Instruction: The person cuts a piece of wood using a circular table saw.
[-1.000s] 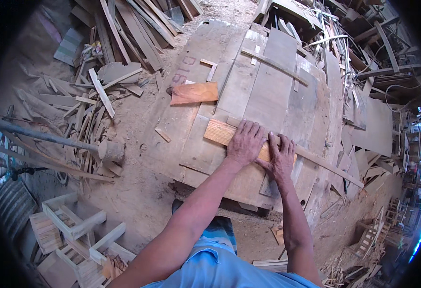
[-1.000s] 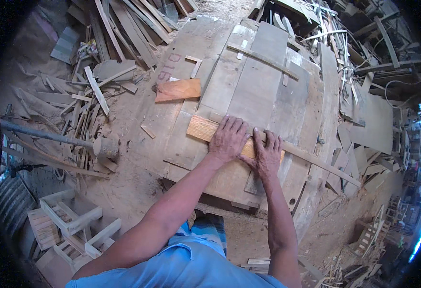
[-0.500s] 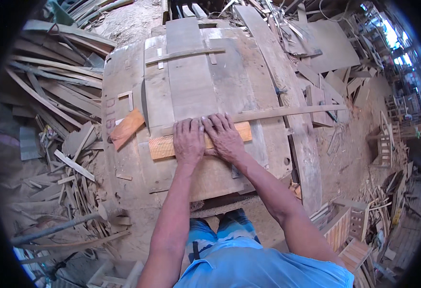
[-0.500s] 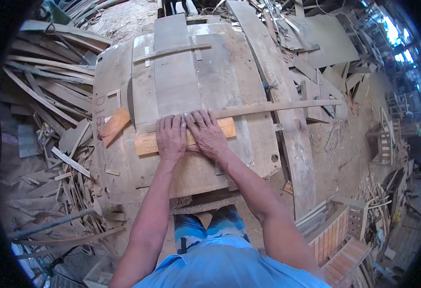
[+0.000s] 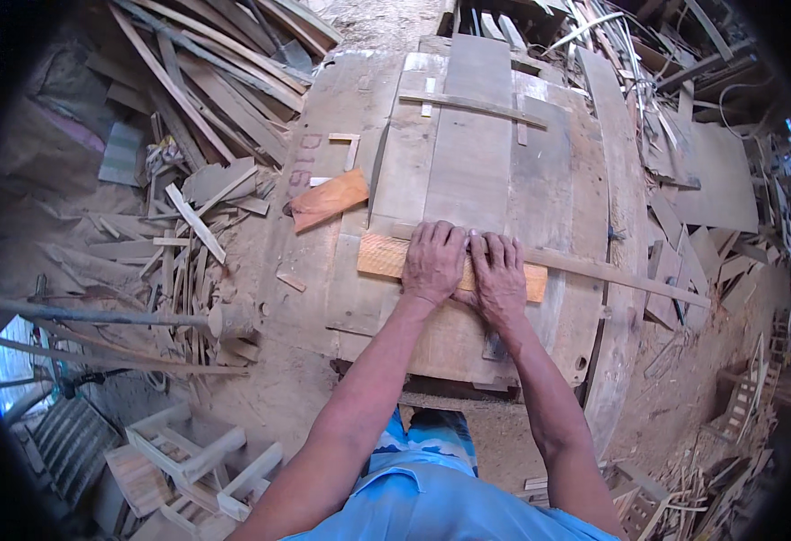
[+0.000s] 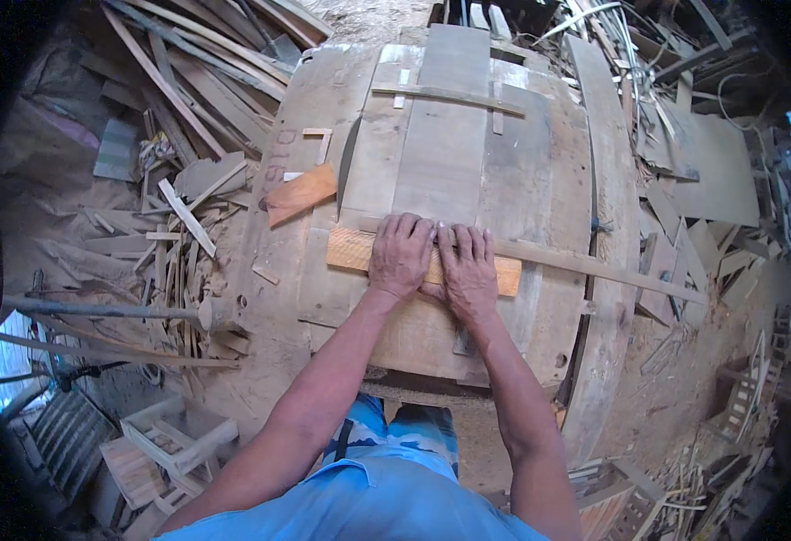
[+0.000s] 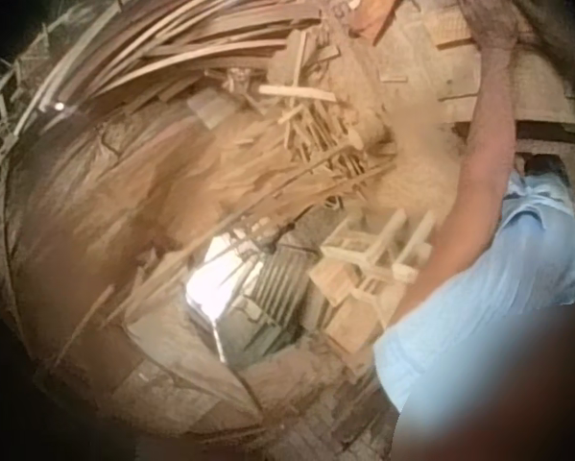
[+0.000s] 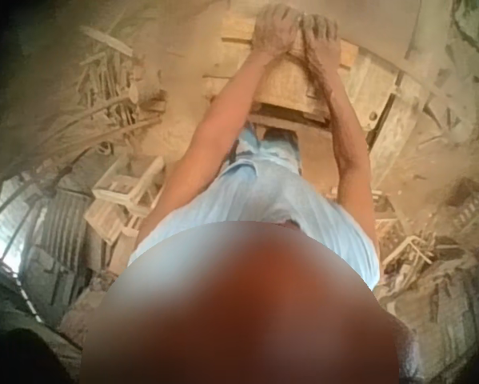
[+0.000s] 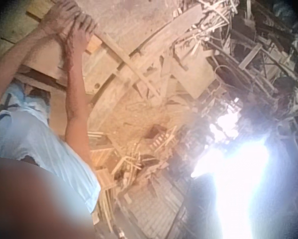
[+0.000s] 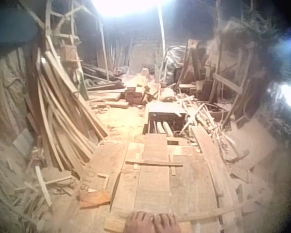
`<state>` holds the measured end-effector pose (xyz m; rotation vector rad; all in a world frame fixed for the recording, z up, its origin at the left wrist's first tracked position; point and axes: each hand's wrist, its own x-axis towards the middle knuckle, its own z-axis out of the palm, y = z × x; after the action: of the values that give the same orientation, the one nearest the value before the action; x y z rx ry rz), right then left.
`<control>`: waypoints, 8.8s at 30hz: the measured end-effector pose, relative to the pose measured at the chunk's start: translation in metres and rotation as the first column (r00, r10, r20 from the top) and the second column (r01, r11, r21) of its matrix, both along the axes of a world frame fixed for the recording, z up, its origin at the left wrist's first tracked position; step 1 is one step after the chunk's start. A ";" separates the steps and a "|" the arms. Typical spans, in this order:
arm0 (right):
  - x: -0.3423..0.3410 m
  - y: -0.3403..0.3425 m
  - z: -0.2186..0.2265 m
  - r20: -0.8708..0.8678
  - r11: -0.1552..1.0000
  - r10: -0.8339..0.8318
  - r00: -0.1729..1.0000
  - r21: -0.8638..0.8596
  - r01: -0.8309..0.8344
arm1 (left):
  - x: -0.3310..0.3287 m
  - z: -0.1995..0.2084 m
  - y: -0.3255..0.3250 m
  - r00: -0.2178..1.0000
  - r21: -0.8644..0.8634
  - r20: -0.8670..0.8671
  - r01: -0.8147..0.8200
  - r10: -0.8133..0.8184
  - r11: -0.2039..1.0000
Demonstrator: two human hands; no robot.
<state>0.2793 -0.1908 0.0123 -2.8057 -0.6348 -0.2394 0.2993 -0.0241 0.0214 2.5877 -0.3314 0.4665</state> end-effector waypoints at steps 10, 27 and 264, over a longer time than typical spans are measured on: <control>0.026 0.002 -0.003 -0.033 0.999 -0.006 0.999 -0.035 0.005 | 0.025 -0.002 0.001 1.000 -0.044 0.024 -0.002 0.003 0.999; 0.052 0.003 0.000 0.023 0.999 0.023 0.999 -0.043 -0.022 | 0.049 -0.007 0.002 1.000 -0.040 0.008 -0.013 0.013 0.999; -0.610 -0.134 -0.076 -0.763 0.896 -0.209 0.612 0.101 0.432 | -0.833 -0.042 0.196 0.387 0.265 -0.320 -0.840 0.865 0.474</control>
<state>-0.3312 -0.3249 -0.0636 -2.3928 0.1136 0.6864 -0.5334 0.1724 -0.0208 2.6223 1.2621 0.1875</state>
